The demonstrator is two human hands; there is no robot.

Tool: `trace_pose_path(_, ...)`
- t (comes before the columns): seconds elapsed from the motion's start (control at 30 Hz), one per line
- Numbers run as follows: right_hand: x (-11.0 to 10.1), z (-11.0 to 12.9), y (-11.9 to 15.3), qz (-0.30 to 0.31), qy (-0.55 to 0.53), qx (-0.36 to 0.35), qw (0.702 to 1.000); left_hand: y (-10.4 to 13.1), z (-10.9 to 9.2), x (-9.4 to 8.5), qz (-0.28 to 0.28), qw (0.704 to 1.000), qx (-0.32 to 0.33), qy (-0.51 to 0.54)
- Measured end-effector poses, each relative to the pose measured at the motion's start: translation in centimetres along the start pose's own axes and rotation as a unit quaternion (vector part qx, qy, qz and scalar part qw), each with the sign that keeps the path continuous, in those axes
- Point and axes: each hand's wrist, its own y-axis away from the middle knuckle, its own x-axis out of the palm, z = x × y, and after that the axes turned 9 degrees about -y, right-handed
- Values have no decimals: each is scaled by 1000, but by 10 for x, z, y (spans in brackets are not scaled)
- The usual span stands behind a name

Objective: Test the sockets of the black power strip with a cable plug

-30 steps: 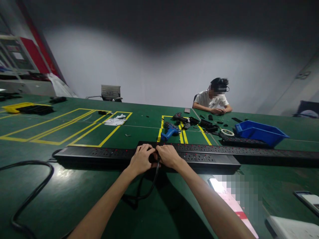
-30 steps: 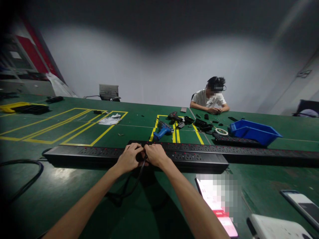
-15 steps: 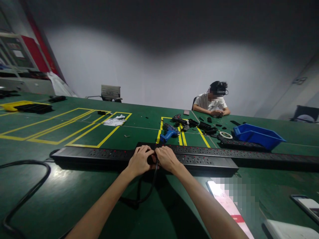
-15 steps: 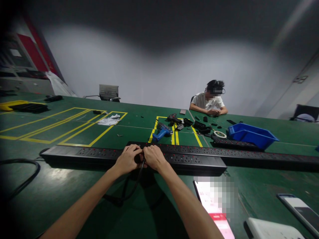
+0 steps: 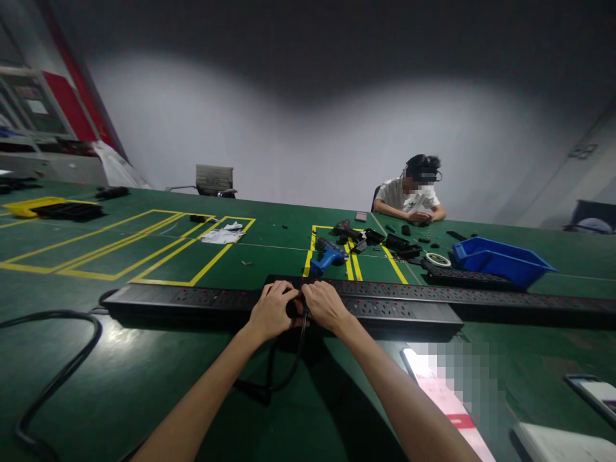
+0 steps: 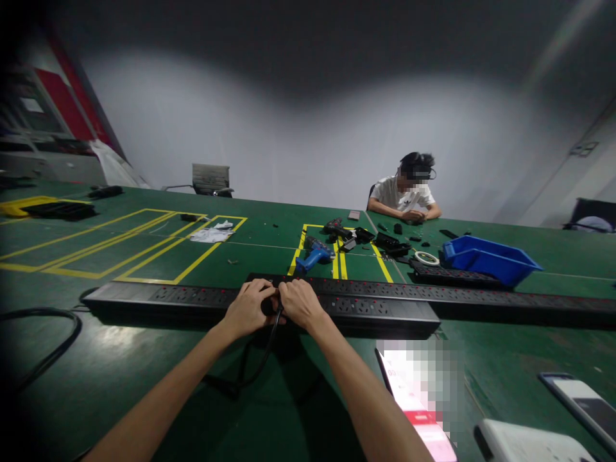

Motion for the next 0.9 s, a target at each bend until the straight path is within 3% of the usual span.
trace_pose_path(0.43, 7, -5, 1, -42, -36, 12, 998, -1, -1, -4, 6, 1000, -6, 11)
trace_pose_path(0.67, 11, 1, 19, -179, -102, 16, 978, 2, 1, -7, 18, 1000, 9, 21)
trace_pose_path(0.9, 13, 30, 45, -243, -162, 63, 954, 3, 0, -10, 30, 999, 12, 21)
